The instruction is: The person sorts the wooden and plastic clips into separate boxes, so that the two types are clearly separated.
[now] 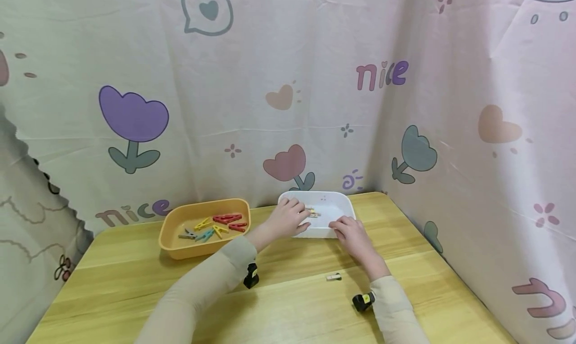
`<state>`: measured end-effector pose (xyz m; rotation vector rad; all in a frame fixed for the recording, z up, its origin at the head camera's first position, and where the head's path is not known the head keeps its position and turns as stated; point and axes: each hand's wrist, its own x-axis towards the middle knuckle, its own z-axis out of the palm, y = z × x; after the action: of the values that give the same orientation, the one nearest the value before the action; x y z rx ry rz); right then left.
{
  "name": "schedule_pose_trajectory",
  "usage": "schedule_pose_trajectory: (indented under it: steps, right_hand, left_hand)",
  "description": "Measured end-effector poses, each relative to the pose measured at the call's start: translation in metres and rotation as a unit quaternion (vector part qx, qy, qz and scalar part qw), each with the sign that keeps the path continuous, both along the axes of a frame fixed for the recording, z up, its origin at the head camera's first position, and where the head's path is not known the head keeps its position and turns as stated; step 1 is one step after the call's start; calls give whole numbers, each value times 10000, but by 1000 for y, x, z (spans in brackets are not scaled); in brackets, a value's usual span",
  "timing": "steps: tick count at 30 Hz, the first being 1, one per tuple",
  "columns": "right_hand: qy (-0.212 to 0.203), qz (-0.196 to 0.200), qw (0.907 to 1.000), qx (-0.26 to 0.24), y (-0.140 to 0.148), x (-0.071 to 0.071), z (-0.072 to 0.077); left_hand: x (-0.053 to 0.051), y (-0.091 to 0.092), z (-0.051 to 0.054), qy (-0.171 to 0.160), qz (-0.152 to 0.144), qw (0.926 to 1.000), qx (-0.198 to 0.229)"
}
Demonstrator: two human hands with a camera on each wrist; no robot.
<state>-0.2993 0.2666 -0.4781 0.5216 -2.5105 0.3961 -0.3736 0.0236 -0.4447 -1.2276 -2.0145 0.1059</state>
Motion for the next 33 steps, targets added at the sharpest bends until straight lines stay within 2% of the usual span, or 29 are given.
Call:
schedule_pose_trajectory:
  steps: [3, 5, 8, 16, 19, 24, 33]
  right_hand:
    - [14, -31, 10000, 35, 0, 0, -1]
    - [6, -29, 10000, 52, 0, -1, -1]
    - [10, -15, 10000, 48, 0, -1, -1]
    - [-5, -39, 10000, 10, -1, 1, 0]
    - [62, -22, 10000, 31, -1, 1, 0]
    - [216, 41, 9998, 11, -1, 0, -1]
    - [245, -17, 9997, 42, -2, 0, -1]
  left_hand:
    - [6, -5, -3, -40, 37, 9996, -291]
    - [12, -8, -6, -194, 49, 9985, -509]
    - [20, -10, -12, -282, -79, 9971, -707]
    - [37, -11, -24, 73, -812, 9949, -593]
    - [43, -9, -28, 13, -867, 9936, -727]
    - [55, -3, -33, -305, -890, 9910, -957]
    - [67, 12, -45, -152, -1177, 9897, -806]
